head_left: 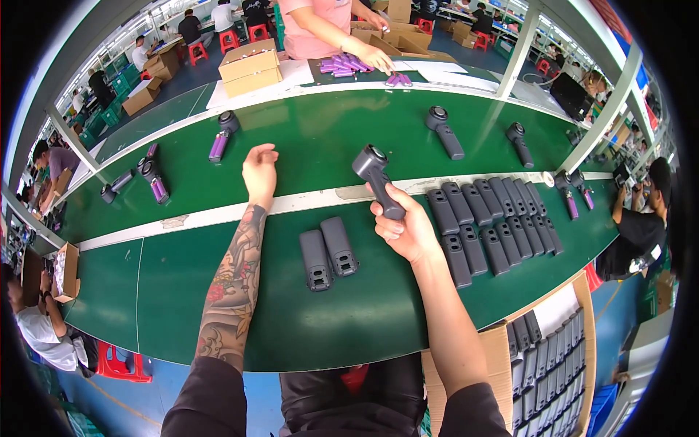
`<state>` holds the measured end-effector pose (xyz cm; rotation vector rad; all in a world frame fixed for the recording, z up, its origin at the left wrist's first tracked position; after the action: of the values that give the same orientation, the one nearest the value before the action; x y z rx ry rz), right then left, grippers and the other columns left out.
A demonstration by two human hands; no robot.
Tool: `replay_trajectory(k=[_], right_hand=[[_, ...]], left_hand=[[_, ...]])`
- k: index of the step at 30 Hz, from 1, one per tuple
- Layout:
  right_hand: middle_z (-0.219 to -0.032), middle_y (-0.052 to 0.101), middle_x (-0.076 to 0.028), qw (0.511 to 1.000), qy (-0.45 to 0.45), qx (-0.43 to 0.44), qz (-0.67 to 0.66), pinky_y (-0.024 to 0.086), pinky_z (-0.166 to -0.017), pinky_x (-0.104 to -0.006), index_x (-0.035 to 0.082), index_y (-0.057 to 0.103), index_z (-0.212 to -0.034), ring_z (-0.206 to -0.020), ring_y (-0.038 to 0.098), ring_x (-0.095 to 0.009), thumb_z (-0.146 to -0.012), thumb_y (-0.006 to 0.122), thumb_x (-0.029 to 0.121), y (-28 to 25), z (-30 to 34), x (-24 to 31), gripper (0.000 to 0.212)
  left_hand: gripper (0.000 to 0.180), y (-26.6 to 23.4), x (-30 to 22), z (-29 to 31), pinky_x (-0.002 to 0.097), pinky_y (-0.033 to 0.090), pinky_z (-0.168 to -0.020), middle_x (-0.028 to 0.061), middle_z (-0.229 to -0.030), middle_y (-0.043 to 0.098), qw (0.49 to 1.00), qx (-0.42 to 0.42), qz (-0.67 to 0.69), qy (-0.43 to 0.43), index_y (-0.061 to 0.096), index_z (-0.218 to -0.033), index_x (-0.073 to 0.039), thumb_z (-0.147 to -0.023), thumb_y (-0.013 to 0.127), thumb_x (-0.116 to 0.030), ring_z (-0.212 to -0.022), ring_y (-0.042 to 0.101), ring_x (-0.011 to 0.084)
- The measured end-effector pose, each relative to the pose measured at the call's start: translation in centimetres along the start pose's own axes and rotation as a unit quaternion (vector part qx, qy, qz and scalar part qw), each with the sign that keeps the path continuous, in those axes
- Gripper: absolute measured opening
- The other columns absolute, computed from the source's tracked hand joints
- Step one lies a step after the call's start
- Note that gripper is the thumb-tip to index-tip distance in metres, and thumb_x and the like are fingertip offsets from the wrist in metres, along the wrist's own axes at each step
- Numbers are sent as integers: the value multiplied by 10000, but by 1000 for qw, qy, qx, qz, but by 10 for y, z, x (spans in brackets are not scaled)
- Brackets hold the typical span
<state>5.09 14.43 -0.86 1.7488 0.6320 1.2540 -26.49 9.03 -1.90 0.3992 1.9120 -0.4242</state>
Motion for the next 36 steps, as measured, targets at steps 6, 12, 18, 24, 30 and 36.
replay_trajectory(k=[6, 12, 18, 24, 30, 36], right_hand=[[-824, 623, -91, 967, -32, -248, 54, 415, -513, -211, -22, 586, -1212, -565, 511, -129, -979, 612, 235, 0, 9, -1, 347], [-847, 615, -98, 966, -48, -210, 144, 432, -525, -214, -6, 591, -1146, -578, 522, -127, -966, 634, 225, -19, 7, 3, 296], [-873, 622, -102, 959, -40, -216, 180, 470, -571, -246, -11, 576, -1139, -614, 550, -129, -974, 629, 205, -4, 8, -2, 277], [-940, 633, -128, 989, 10, -93, 118, 516, -651, -263, -23, 550, -1191, -718, 601, -153, -985, 617, 159, 6, 4, -5, 283], [-1068, 642, -175, 922, -229, -249, 186, 527, -813, -265, -66, 517, -1265, -932, 634, -180, -966, 627, 65, -21, 18, 39, 344], [-1197, 628, -109, 739, -159, -170, 632, 485, -925, -326, 34, 592, -1305, -1115, 578, -251, -899, 687, 114, 14, -5, -1, 424]], left_hand=[[229, 14, -8, 8, 284, 524, -754, 65, -830, 714, 998, 52, -21, 18, 704, -1022, -43, -913, 502, -39, -779, 673, 179], [237, 2, -16, 10, 347, 524, -813, 91, -966, 687, 993, -4, -105, 45, 671, -1084, -45, -883, 547, -31, -912, 650, 243], [374, -21, 0, -5, 439, 505, -890, 119, -1111, 624, 943, -185, -252, 116, 603, -1206, -49, -835, 625, -85, -1065, 583, 318], [499, -72, 37, -53, 487, 498, -911, 147, -1118, 618, 873, -317, -359, 91, 561, -1273, -48, -808, 671, -192, -1075, 577, 367], [523, -56, 71, -103, 479, 503, -917, 169, -1041, 650, 919, -95, -381, -26, 564, -1273, -37, -837, 656, -311, -1020, 607, 399], [424, -50, 34, -100, 400, 532, -768, 138, -844, 639, 823, -140, -525, 165, 612, -1144, -42, -878, 636, -371, -769, 627, 307]])
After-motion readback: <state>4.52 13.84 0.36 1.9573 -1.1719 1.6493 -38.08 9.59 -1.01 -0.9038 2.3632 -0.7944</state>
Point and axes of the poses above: each hand's wrist, its own z-axis away from the middle knuckle, its own y-axis out of the palm, x = y × z, the point moved 10 cm from there along -z, towards the middle knuckle
